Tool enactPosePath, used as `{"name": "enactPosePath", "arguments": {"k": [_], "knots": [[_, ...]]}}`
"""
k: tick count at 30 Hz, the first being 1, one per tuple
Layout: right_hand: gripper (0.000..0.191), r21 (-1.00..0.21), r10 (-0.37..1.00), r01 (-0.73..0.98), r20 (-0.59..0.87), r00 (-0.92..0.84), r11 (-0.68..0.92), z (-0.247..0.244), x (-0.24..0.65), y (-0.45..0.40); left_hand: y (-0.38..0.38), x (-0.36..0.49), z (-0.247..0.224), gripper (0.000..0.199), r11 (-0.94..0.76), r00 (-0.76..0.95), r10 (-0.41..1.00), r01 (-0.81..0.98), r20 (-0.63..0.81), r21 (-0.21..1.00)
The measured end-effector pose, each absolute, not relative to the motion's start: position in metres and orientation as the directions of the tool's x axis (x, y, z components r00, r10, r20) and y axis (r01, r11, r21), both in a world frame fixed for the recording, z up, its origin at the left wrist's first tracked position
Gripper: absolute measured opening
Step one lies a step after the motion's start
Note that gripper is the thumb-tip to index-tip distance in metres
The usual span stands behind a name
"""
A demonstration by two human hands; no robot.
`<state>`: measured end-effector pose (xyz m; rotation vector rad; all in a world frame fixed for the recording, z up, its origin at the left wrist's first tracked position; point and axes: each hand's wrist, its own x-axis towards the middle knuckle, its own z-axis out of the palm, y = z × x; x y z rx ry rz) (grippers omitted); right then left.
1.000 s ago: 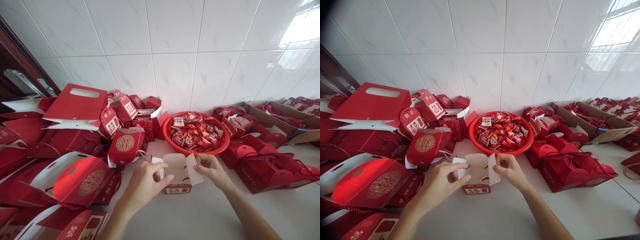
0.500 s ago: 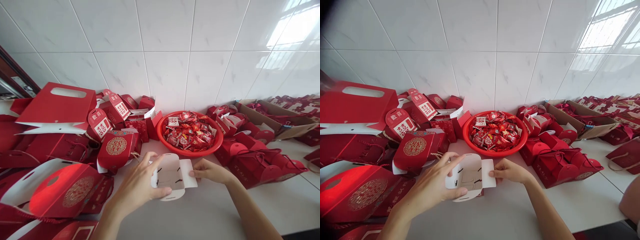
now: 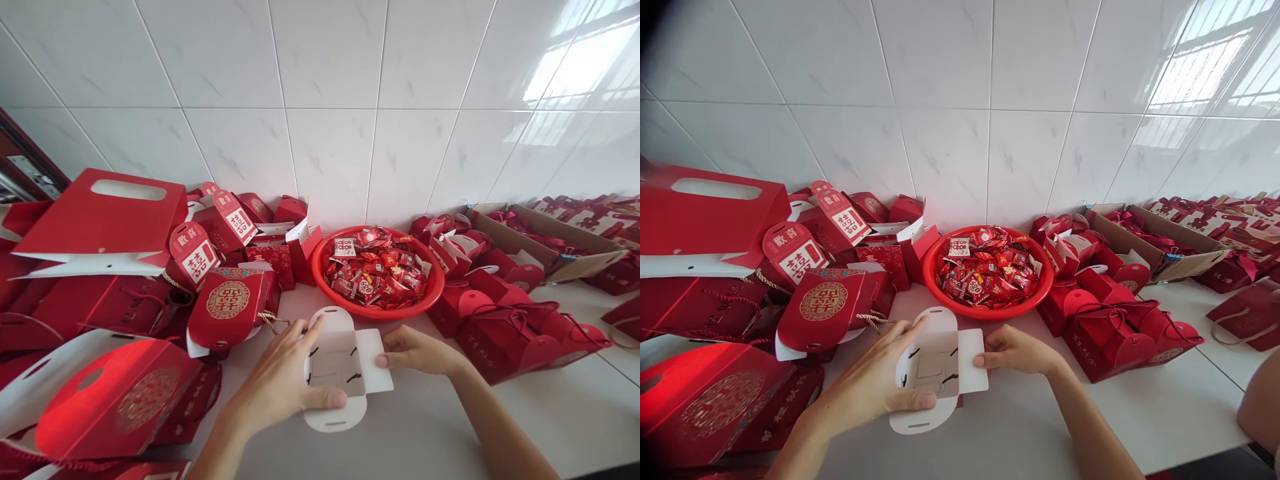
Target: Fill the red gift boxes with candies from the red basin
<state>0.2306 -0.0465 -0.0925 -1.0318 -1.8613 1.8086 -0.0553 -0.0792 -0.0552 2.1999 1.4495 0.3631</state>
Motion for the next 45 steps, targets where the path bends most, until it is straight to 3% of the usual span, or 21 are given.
{"name": "enactPosePath", "arguments": {"k": [6, 10, 19, 23, 25, 27, 30, 31, 33, 36, 39, 45], "knots": [[0.049, -0.976, 0.707, 0.213, -0.178, -0.684, -0.039, -0.091, 0.231, -0.047, -0.08, -0.052, -0.06, 0.114, -0.274, 0.357, 0.932, 0.798, -0.056, 0.537], [0.048, -0.984, 0.732, 0.178, -0.119, -0.671, 0.003, -0.086, 0.234, -0.047, -0.077, -0.044, -0.065, 0.106, -0.317, 0.357, 0.933, 0.78, 0.032, 0.54], [0.045, -0.982, 0.793, 0.168, -0.032, -0.608, 0.089, -0.081, 0.244, -0.047, -0.079, -0.043, -0.071, 0.045, -0.408, 0.264, 0.91, 0.702, 0.319, 0.584], [0.04, -0.992, 0.796, 0.11, -0.014, -0.605, 0.066, -0.069, 0.249, -0.053, -0.08, -0.043, -0.065, 0.033, -0.447, 0.231, 0.889, 0.624, 0.395, 0.641], [0.038, -0.988, 0.848, 0.092, 0.056, -0.528, 0.123, -0.057, 0.254, -0.055, -0.08, -0.044, -0.061, 0.03, -0.457, 0.202, 0.882, 0.582, 0.425, 0.673], [0.033, -0.962, 0.923, 0.133, 0.181, -0.341, 0.238, -0.041, 0.26, -0.052, -0.08, -0.045, -0.058, 0.028, -0.464, 0.16, 0.877, 0.531, 0.453, 0.709], [0.02, -0.86, 0.933, 0.381, 0.358, -0.024, 0.34, -0.02, 0.27, -0.031, -0.078, -0.046, -0.057, 0.025, -0.451, 0.083, 0.88, 0.449, 0.467, 0.771], [0.016, -0.793, 0.919, 0.524, 0.392, 0.049, 0.31, -0.016, 0.273, -0.02, -0.076, -0.047, -0.059, 0.025, -0.444, 0.064, 0.884, 0.424, 0.463, 0.79], [0.021, -0.607, 0.918, 0.793, 0.339, 0.203, 0.049, -0.014, 0.276, 0.005, -0.073, -0.048, -0.062, 0.025, -0.419, 0.042, 0.898, 0.384, 0.437, 0.823], [0.02, -0.565, 0.916, 0.821, 0.283, 0.284, -0.08, -0.024, 0.272, 0.038, -0.067, -0.049, -0.068, 0.026, -0.388, 0.037, 0.916, 0.333, 0.399, 0.86], [0.017, -0.586, 0.912, 0.804, 0.267, 0.312, -0.104, -0.036, 0.267, 0.054, -0.063, -0.049, -0.069, 0.028, -0.37, 0.034, 0.925, 0.294, 0.378, 0.881], [0.031, -0.735, 0.926, 0.677, 0.273, 0.261, 0.026, -0.042, 0.277, 0.045, -0.063, -0.049, -0.067, 0.028, -0.337, 0.028, 0.939, 0.262, 0.342, 0.904]]}}
